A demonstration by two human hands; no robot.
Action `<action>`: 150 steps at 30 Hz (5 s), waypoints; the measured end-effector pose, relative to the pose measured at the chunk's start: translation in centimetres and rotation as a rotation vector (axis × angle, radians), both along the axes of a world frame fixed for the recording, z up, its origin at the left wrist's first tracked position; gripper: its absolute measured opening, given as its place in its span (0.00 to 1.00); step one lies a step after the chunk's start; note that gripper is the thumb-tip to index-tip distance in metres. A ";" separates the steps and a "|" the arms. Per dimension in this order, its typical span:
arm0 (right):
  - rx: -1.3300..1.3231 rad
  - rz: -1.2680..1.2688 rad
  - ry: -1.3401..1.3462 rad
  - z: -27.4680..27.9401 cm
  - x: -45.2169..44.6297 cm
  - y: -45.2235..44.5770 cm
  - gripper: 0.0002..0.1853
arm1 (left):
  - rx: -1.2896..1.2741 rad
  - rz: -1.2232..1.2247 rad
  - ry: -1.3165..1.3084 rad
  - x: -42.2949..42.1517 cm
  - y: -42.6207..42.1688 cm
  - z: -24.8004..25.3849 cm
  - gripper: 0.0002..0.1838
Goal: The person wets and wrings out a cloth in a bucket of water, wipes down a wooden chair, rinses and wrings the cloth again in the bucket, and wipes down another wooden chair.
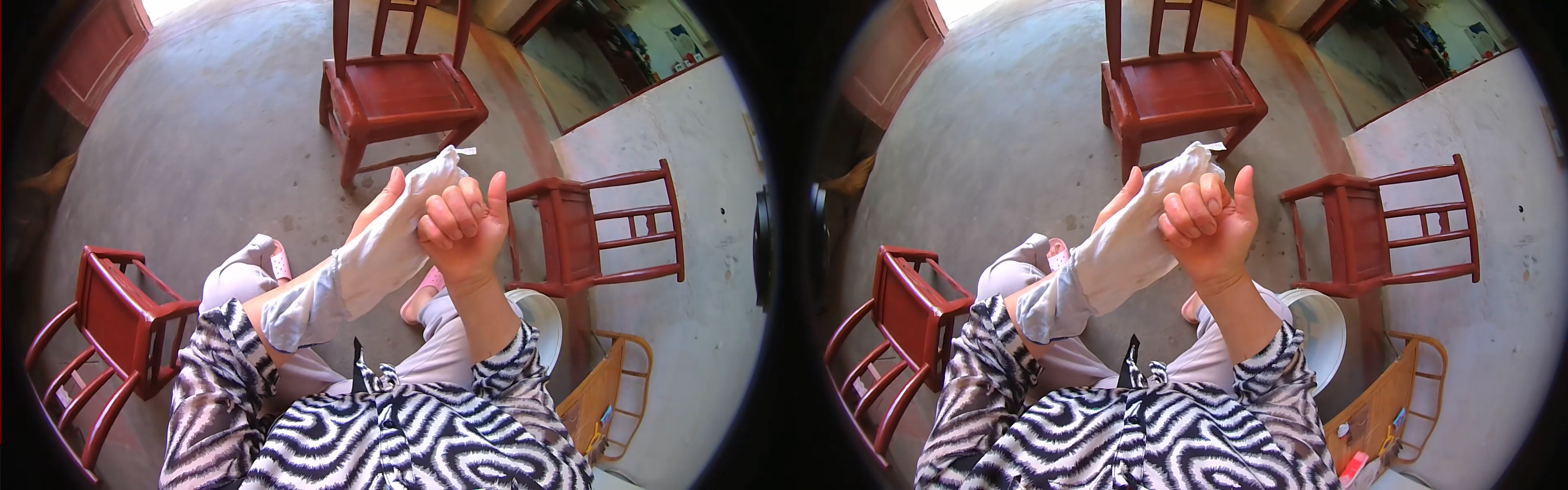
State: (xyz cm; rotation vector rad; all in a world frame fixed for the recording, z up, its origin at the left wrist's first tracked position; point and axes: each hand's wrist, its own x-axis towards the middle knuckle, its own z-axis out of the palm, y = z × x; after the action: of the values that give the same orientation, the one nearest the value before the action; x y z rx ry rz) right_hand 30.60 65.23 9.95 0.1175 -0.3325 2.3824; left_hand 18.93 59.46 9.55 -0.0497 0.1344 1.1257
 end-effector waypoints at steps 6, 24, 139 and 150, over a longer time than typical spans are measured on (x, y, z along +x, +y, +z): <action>0.062 -0.006 -0.055 0.0 -0.2 -0.1 0.28 | 0.151 0.038 0.073 -0.1 -0.1 -1.8 0.36; 0.170 0.069 -0.008 -0.6 0.1 -0.4 0.31 | 0.137 0.189 0.421 1.2 -0.6 0.1 0.25; 0.795 -0.461 -1.000 -0.8 -2.3 -4.3 0.32 | 0.308 0.757 0.813 1.7 -0.8 -0.6 0.21; 0.321 -0.379 -0.803 -0.9 -1.9 -2.2 0.27 | -0.046 0.551 0.539 -3.8 1.9 -2.1 0.27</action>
State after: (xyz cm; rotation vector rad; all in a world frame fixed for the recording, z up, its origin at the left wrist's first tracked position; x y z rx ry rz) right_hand 28.72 63.05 9.03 -0.7100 -1.0087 1.8823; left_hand 15.18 61.39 7.47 0.1894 0.6578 1.6677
